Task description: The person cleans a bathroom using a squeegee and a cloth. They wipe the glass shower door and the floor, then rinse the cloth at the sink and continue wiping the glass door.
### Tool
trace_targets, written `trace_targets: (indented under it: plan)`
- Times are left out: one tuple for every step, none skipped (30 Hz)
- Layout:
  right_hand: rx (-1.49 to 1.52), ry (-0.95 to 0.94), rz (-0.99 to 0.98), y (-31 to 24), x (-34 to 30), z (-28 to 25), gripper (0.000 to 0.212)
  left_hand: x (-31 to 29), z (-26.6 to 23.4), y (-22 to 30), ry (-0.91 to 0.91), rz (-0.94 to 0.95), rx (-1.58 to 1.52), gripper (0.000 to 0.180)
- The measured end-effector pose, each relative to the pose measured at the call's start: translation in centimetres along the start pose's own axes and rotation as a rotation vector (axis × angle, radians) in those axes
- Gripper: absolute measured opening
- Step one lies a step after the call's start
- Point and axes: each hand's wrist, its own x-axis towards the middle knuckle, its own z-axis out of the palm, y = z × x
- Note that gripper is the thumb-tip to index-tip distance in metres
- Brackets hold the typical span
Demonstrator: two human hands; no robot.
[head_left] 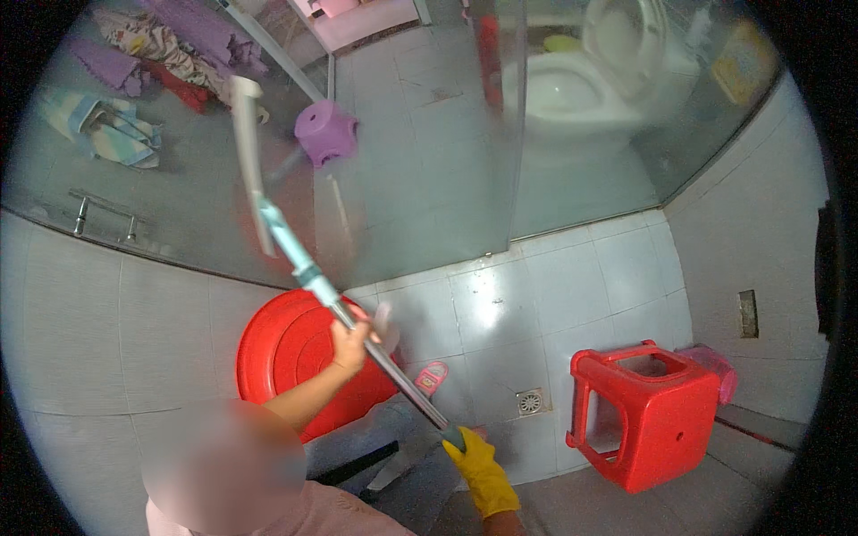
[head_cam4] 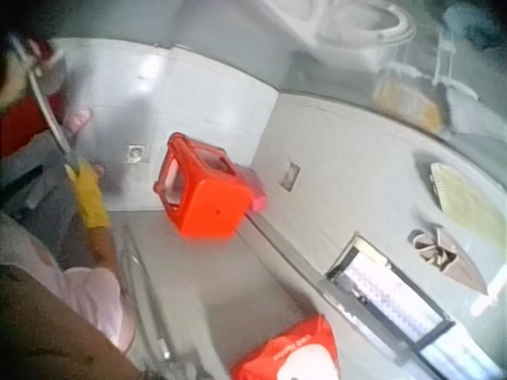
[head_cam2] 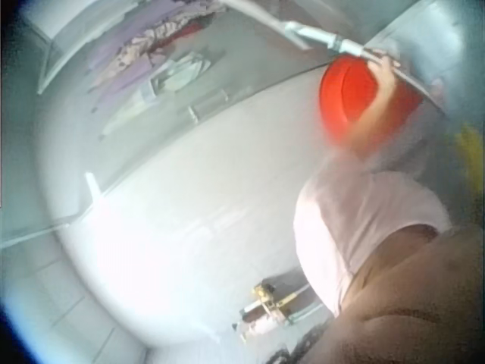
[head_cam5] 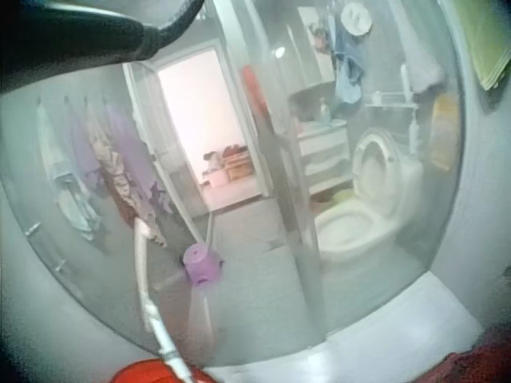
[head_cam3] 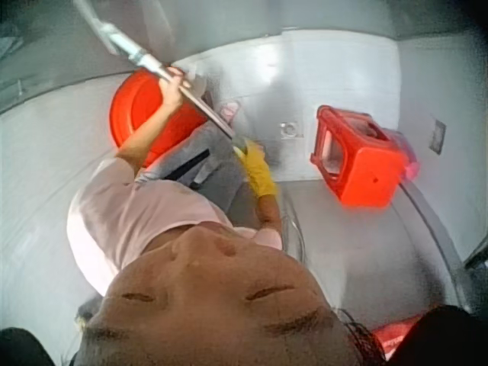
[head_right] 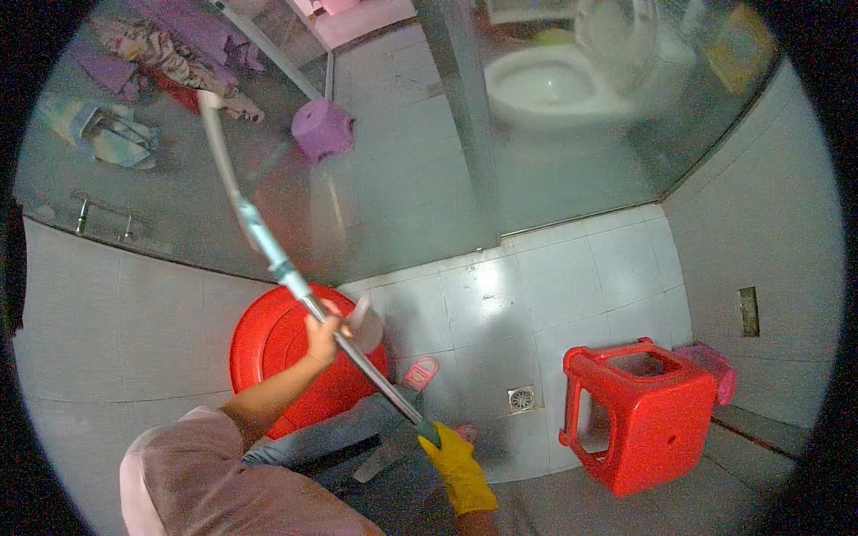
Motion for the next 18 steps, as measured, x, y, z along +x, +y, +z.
trace_targets:
  plan:
    - [0.031, 0.017, 0.042, 1.5, -1.1, 0.6, 0.049, -0.6, 0.8, -2.4, -0.006, -0.069, -0.051, 0.01]
    - [0.053, 0.042, 0.101, 3.1, -2.0, 1.1, 0.047, -1.0, 2.1, -3.6, -0.071, -0.11, -0.008, 0.011]
    - [0.073, 0.067, 0.16, 4.4, -3.1, 1.6, 0.045, -1.3, 3.4, -5.5, -0.071, -0.139, -0.028, 0.011]
    - [0.094, 0.088, 0.238, 5.1, -4.5, 1.7, 0.042, -1.8, 5.2, -6.5, -0.081, -0.167, -0.052, 0.011]
    - [0.096, 0.092, 0.259, 5.8, -5.2, 1.8, 0.043, -2.0, 6.6, -7.3, -0.091, -0.195, -0.076, 0.012]
    - [0.105, 0.102, 0.278, 5.7, -5.4, 1.8, 0.044, -2.1, 7.5, -7.8, -0.137, -0.211, -0.055, 0.011]
    - [0.113, 0.111, 0.295, 5.7, -5.7, 2.0, 0.045, -2.2, 8.1, -8.3, -0.181, -0.227, -0.034, 0.011]
    - [0.097, 0.12, 0.298, 6.0, -6.3, 2.4, 0.046, -2.4, 8.4, -8.6, -0.199, -0.273, 0.035, 0.01]
    - [0.091, 0.134, 0.299, 6.2, -6.8, 3.0, 0.047, -2.7, 8.8, -8.2, -0.183, -0.313, 0.043, 0.01]
    - [0.083, 0.146, 0.299, 6.3, -7.3, 3.4, 0.048, -3.4, 9.0, -7.5, -0.164, -0.351, 0.05, 0.01]
    - [0.207, 0.06, 0.35, 6.6, -7.9, 3.3, 0.048, -4.0, 9.0, -7.1, -0.142, -0.387, 0.058, 0.01]
    - [0.333, -0.025, 0.395, 6.5, -8.6, 2.9, 0.049, -4.5, 7.6, -7.7, -0.188, -0.286, 0.2, 0.013]
    - [0.464, -0.102, 0.441, 6.6, -9.1, 2.9, 0.049, -5.4, 7.3, -5.9, -0.197, -0.293, 0.154, 0.017]
    - [0.484, -0.105, 0.409, 6.9, -9.5, 3.6, 0.049, -6.4, 6.7, -4.8, -0.209, -0.268, 0.129, 0.018]
    - [0.498, -0.107, 0.375, 7.4, -10.1, 4.3, 0.049, -7.1, 6.3, -3.6, -0.219, -0.243, 0.098, 0.02]
    - [0.501, -0.115, 0.327, 7.1, -10.3, 4.0, 0.049, -7.5, 6.2, -1.5, -0.235, -0.249, 0.066, 0.02]
    - [0.508, -0.127, 0.283, 6.8, -10.4, 3.7, 0.049, -7.8, 6.3, 0.0, -0.248, -0.263, 0.037, 0.02]
    - [0.494, -0.131, 0.214, 4.3, -9.6, 2.0, 0.049, -7.6, 6.2, 0.3, -0.255, -0.146, 0.008, 0.019]
